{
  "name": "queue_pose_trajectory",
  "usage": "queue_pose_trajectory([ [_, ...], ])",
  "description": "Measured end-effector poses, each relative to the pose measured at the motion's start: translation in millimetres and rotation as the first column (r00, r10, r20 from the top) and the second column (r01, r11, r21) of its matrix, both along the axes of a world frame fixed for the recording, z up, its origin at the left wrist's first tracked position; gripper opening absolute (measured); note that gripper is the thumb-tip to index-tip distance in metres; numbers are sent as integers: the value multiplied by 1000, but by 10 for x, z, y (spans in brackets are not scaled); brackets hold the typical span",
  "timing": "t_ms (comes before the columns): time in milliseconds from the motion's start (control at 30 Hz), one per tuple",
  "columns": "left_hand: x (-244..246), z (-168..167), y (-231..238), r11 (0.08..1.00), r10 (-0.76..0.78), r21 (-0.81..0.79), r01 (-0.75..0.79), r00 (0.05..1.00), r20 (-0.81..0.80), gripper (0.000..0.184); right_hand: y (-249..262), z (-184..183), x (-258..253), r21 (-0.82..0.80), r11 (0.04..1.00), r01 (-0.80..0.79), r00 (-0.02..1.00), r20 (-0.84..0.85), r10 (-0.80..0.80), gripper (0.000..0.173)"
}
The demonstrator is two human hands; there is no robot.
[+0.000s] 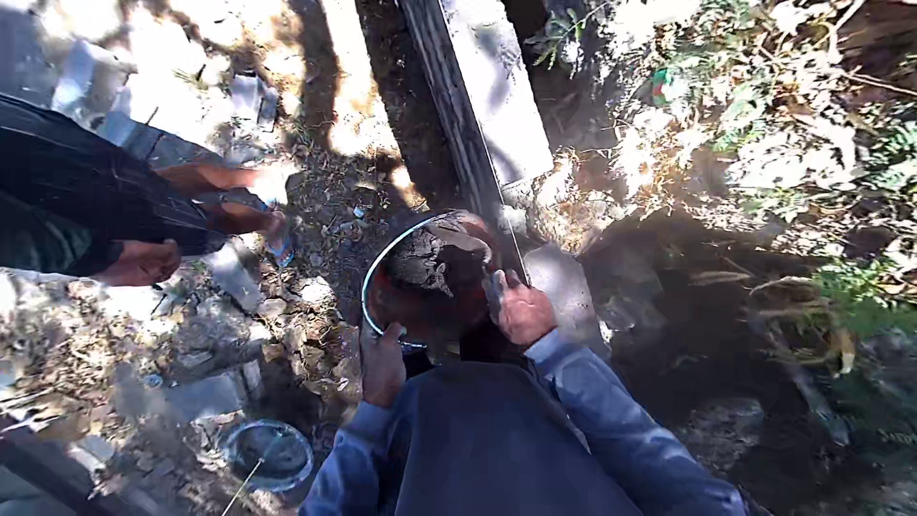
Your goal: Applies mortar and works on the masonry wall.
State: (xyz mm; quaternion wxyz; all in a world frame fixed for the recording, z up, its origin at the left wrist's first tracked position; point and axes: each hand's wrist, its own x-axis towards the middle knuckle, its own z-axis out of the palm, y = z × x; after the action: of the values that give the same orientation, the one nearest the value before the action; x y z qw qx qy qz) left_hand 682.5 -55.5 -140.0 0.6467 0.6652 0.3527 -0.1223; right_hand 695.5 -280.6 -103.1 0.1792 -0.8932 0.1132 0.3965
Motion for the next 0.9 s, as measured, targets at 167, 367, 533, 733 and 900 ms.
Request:
queue_pose_trajectory([
  [167, 411, -108, 199, 992, -114, -47, 117, 991, 65, 70, 199, -461, 592, 131, 991, 16, 965, -260, 19, 42],
  [367, 1077, -581, 535, 972, -184, -158, 171, 980, -71, 69, 712, -1166, 969, 257, 964, 71, 972, -236, -8, 49],
  [533, 1571, -1418, 645, 945, -297, -183, 272, 947, -123, 65, 1106, -1959, 1334, 291, 917, 272, 938, -292, -186, 48],
  [733, 1845, -2676, 682, 938, -343, -119, 324, 915, -212, 63, 990, -2970, 1273, 388, 773, 502, 864, -250, -436, 45],
  [900, 1833, -4145, 573, 977, -198, -146, 156, 919, -341, 51, 713, -3213, 1161, 479, 679, 556, 825, -215, -523, 39],
])
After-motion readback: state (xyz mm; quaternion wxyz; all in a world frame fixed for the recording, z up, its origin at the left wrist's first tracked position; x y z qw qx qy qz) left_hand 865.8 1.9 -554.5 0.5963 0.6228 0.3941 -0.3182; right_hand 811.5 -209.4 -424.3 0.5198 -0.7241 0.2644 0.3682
